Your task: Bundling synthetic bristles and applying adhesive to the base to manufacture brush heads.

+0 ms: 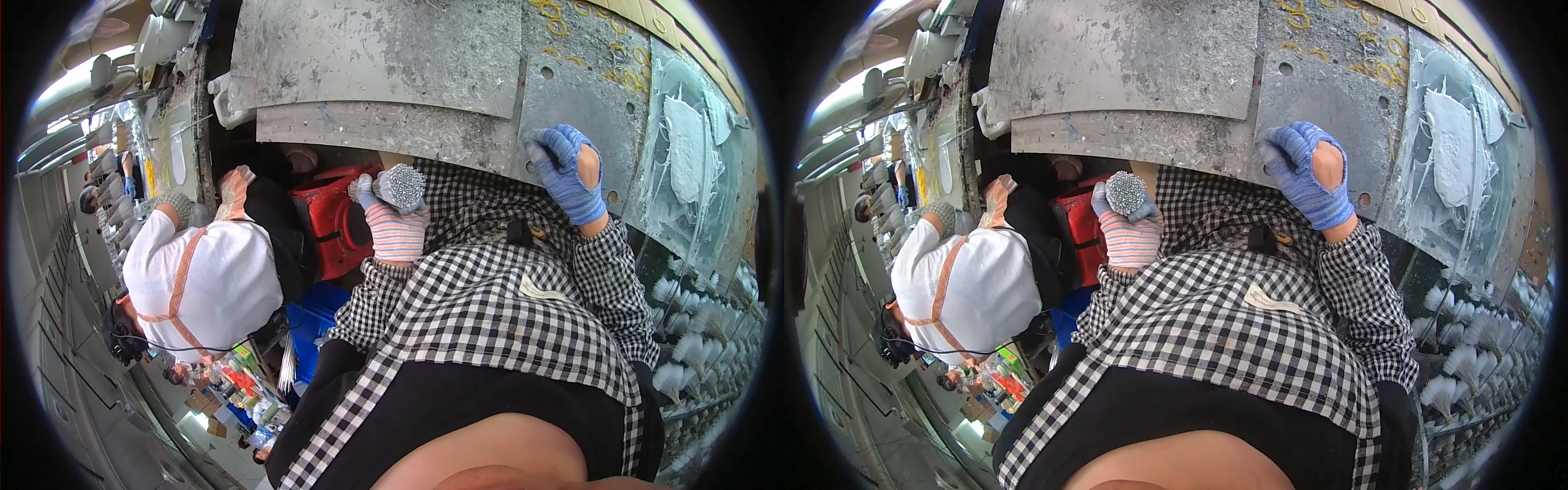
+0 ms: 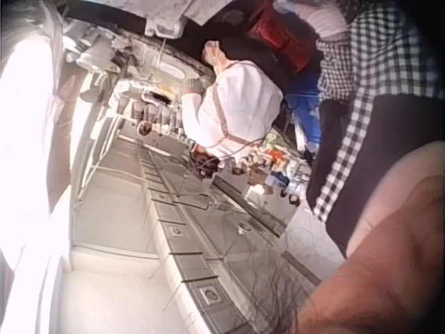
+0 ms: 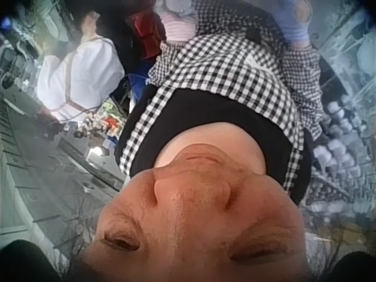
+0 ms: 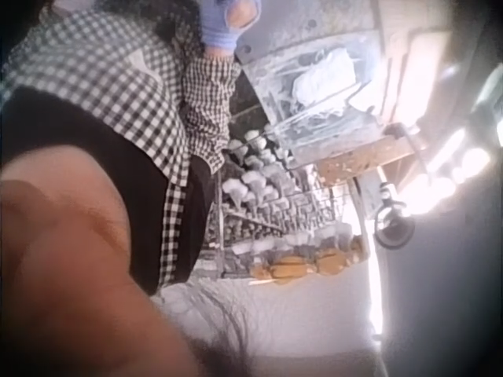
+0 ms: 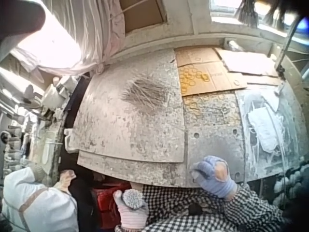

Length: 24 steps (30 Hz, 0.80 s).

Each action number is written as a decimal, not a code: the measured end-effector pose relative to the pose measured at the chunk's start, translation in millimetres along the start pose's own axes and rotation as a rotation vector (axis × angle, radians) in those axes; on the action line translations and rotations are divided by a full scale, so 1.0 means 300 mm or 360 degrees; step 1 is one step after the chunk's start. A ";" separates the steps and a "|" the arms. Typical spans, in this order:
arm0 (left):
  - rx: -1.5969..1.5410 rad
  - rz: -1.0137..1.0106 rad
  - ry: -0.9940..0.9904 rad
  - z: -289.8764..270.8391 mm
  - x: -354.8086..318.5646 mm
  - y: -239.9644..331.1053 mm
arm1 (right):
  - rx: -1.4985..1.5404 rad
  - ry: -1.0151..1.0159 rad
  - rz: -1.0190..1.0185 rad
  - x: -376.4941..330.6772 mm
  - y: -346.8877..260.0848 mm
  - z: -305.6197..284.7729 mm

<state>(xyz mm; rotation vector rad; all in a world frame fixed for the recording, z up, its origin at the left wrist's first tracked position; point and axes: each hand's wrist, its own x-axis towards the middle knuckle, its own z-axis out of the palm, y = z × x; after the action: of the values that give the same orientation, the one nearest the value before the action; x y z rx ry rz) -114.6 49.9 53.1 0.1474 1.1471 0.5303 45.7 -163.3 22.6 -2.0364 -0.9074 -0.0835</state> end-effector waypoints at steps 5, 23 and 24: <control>0.0029 0.0244 -0.0034 0.005 -0.014 -0.013 | 0.0013 0.0020 -0.0011 -0.010 0.006 -0.016; 0.1420 0.0880 -0.2096 0.549 -0.002 -0.186 | 0.0603 -0.0102 0.0414 0.096 -0.129 -0.329; 0.1453 0.0781 -0.2190 0.563 0.000 -0.191 | 0.0506 -0.0112 0.0345 0.100 -0.117 -0.338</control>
<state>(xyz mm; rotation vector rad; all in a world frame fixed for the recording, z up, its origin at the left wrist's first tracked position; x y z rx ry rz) 55.4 26.5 102.0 1.3769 -0.1169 0.1696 72.5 -209.8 120.2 -1.8335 -0.6873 0.2384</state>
